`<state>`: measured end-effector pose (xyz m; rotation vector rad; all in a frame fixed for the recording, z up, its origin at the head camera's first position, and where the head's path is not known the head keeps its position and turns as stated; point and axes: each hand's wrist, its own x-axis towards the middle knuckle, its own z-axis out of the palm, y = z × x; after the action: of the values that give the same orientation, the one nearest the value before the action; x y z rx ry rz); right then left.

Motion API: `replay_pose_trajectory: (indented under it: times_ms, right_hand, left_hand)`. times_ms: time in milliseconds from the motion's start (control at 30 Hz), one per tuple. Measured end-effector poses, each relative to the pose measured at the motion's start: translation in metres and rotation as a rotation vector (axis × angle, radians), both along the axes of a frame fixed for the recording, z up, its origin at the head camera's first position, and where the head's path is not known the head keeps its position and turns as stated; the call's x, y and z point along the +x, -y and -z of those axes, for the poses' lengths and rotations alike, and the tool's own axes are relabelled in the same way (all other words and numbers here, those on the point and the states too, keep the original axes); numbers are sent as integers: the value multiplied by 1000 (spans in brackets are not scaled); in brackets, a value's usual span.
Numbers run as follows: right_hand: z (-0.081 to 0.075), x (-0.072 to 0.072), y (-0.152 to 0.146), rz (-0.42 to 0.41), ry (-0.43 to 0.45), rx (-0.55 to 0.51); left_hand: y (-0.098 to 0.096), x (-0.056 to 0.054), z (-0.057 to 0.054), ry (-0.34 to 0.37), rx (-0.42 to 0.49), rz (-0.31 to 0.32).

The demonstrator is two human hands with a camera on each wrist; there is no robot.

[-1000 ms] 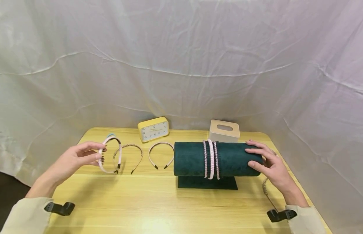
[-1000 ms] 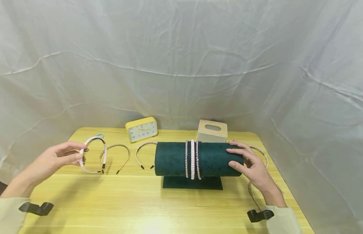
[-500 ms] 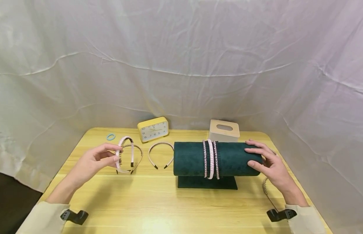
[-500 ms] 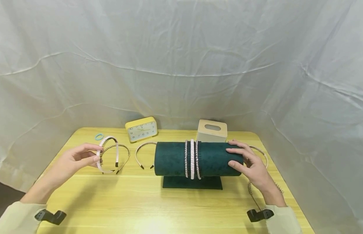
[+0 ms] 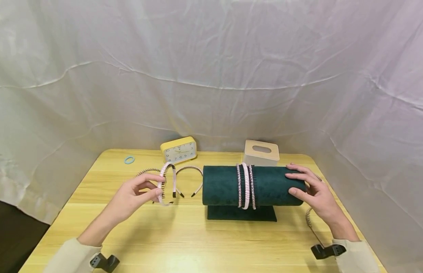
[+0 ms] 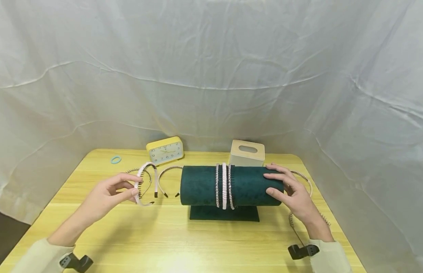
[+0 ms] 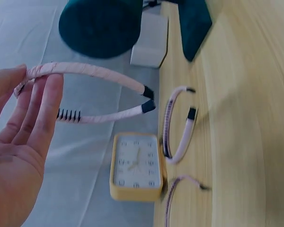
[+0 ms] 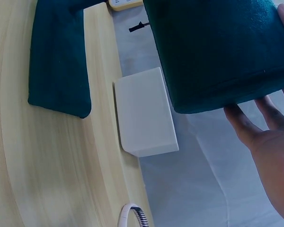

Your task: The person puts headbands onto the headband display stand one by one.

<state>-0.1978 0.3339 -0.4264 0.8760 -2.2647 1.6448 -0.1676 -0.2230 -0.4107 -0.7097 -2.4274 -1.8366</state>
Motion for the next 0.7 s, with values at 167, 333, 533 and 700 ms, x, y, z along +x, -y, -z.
replay_pose_trajectory:
  times_ms: [167,333,533,700]
  right_hand:
    - [-2,1,1,15,17,6]
    - [-2,2,1,17,18,10]
    - [-2,2,1,20,16,13]
    - [-3,2,2,25,16,15]
  left_hand:
    - [-19,4,0,-47,42,24]
    - [-35,7,2,-50,65,35]
    - [-52,11,4,-41,53,21]
    - [-63,13,5,-51,62,6]
